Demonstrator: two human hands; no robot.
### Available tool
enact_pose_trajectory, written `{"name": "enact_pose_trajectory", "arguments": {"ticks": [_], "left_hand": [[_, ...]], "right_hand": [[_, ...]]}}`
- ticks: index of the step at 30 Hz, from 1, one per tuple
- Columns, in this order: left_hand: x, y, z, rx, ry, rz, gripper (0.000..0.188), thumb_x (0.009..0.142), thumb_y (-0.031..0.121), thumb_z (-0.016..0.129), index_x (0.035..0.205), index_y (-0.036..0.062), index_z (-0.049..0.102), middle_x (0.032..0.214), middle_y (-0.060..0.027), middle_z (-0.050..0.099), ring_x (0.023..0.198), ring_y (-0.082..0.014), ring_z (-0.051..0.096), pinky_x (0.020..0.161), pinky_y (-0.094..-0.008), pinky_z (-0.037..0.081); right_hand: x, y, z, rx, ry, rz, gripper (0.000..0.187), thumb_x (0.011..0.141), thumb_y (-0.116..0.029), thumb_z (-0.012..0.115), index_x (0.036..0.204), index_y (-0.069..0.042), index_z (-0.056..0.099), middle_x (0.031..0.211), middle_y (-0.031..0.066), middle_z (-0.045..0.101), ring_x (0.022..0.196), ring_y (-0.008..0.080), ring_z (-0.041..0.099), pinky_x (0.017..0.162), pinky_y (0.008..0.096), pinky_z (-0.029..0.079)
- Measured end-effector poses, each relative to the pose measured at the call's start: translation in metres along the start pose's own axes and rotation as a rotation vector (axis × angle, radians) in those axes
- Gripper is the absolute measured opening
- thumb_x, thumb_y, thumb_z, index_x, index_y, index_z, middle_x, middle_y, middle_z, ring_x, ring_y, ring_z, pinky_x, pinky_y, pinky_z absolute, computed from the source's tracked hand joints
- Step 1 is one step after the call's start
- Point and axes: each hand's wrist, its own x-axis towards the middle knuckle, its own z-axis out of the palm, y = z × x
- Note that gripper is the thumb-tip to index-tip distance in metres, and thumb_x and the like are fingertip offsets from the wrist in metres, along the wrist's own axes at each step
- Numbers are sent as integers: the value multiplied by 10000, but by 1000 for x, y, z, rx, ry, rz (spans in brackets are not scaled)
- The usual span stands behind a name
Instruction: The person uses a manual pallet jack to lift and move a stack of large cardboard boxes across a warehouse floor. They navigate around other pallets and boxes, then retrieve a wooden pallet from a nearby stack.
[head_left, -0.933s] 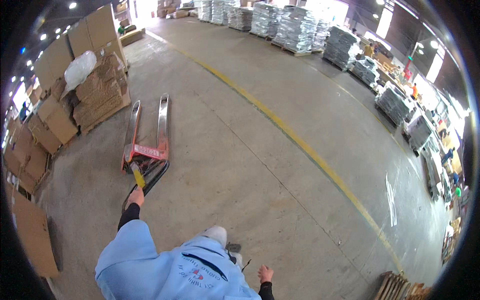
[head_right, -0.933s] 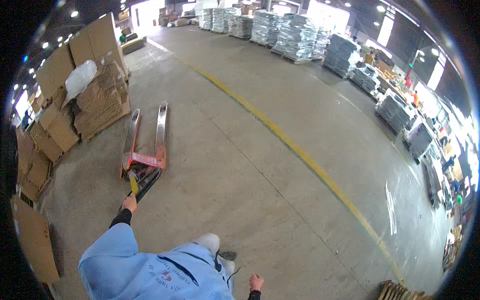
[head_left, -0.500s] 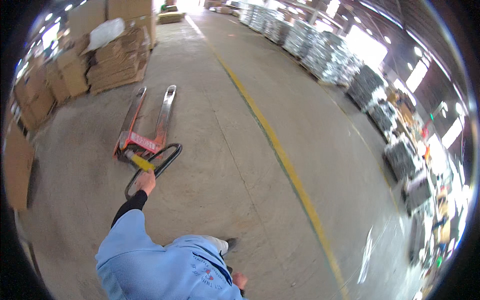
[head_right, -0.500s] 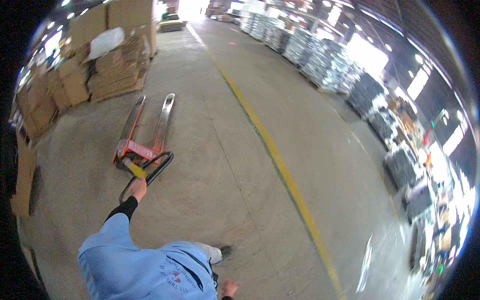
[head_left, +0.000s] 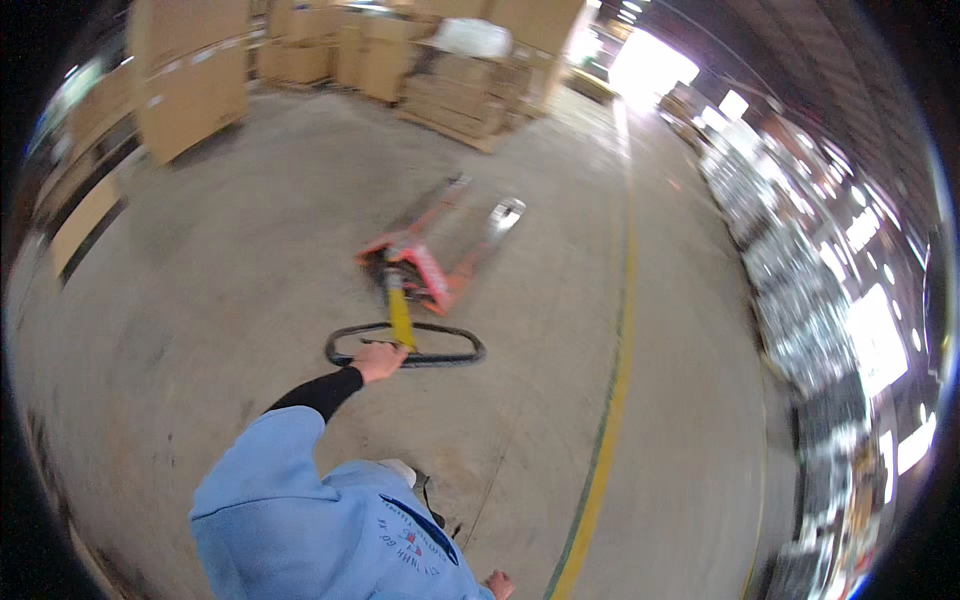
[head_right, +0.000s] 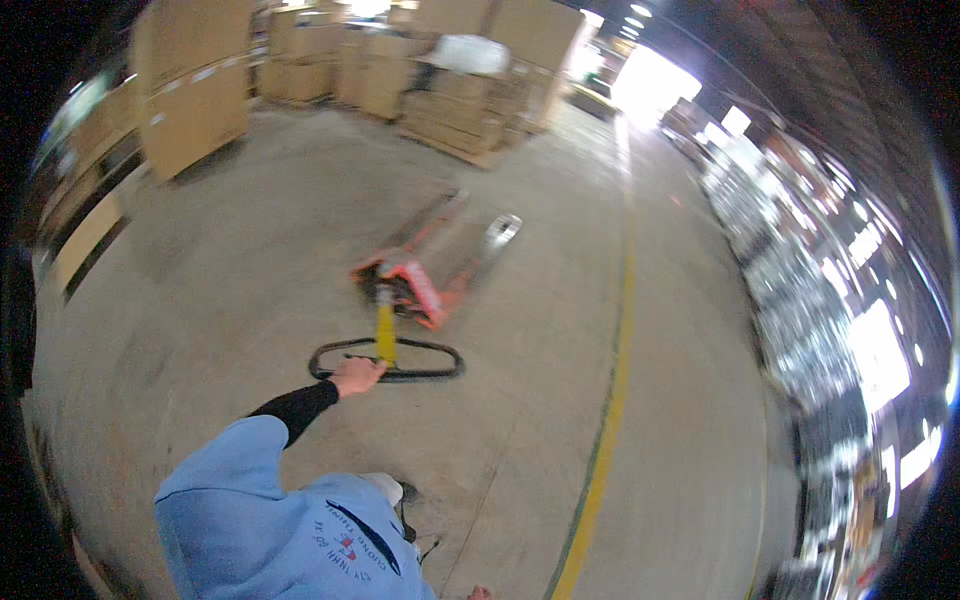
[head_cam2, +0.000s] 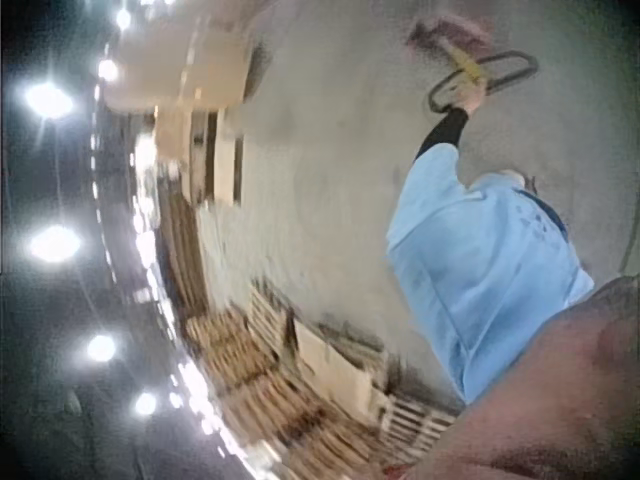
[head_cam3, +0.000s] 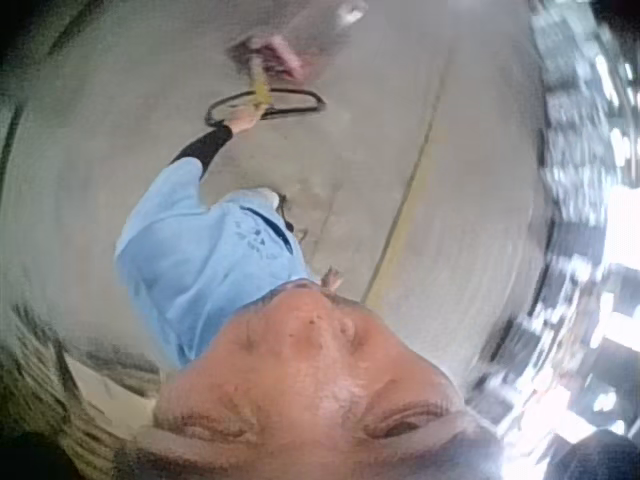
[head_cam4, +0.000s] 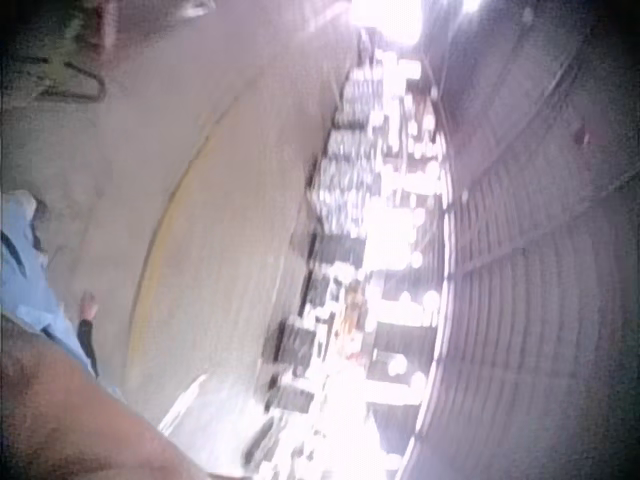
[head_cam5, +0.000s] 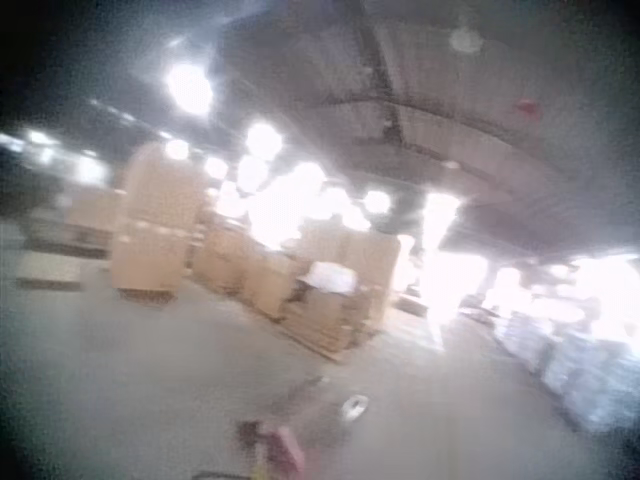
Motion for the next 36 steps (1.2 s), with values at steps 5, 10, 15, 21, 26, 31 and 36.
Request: {"name": "enact_pose_trajectory", "arguments": {"ticks": [5, 10, 15, 21, 26, 31, 36], "left_hand": [[-23, 9, 10, 23, 34, 46, 673, 968, 545, 348, 948, -27, 703, 954, -275, 677, 927, -433, 659, 818, -539, 508], [-8, 13, -11, -119, -148, 122, 686, 943, 607, 374, 1020, -7, 670, 980, -256, 677, 951, -414, 655, 816, -516, 512], [-11, 16, -63, -78, -53, 234, 580, 870, 558, 570, 1194, 78, 585, 905, -211, 676, 887, -403, 653, 757, -510, 509], [-37, 16, -155, -41, -2, 489, 436, 745, 319, 742, 1054, 74, 557, 842, -167, 644, 848, -383, 643, 694, -491, 496], [-8, -22, -237, 52, 251, 548, 365, 727, 345, 756, 869, 77, 552, 778, -117, 625, 777, -355, 641, 641, -459, 489], [65, -64, -298, -55, 550, 713, 375, 695, 321, 801, 791, 83, 528, 705, -91, 581, 725, -312, 631, 614, -423, 481], [200, -109, -287, -517, 789, 627, 274, 713, 143, 799, 803, 86, 547, 761, -78, 579, 731, -302, 614, 643, -398, 476]], "right_hand": [[137, -200, -36, -93, -104, -493, 745, 737, -204, 786, 1334, 88, 450, 1275, 248, 566, 1171, 343, 577, 940, 419, 494], [131, -469, 32, -291, -213, -1012, 906, 688, -254, 822, 1423, 3, 359, 1429, 271, 398, 1346, 400, 360, 1109, 454, 323], [61, -585, 113, -269, -38, -1452, 682, 577, -150, 880, 1190, -57, 595, 1216, 204, 547, 1188, 358, 493, 1064, 479, 331], [54, -625, 78, -159, -259, -1480, 454, 507, -167, 890, 906, -111, 681, 885, 88, 657, 933, 301, 608, 878, 432, 435], [39, -698, 92, -4, -294, -1560, 431, 513, -190, 901, 870, -97, 679, 759, 77, 660, 734, 278, 633, 692, 388, 488], [43, -772, 115, 74, -115, -1547, 432, 528, -226, 905, 869, -81, 682, 748, 73, 667, 683, 271, 616, 647, 376, 474], [66, -862, 156, 95, 222, -1434, 314, 606, -126, 871, 782, -51, 621, 706, 56, 596, 628, 229, 550, 610, 344, 439]]}}
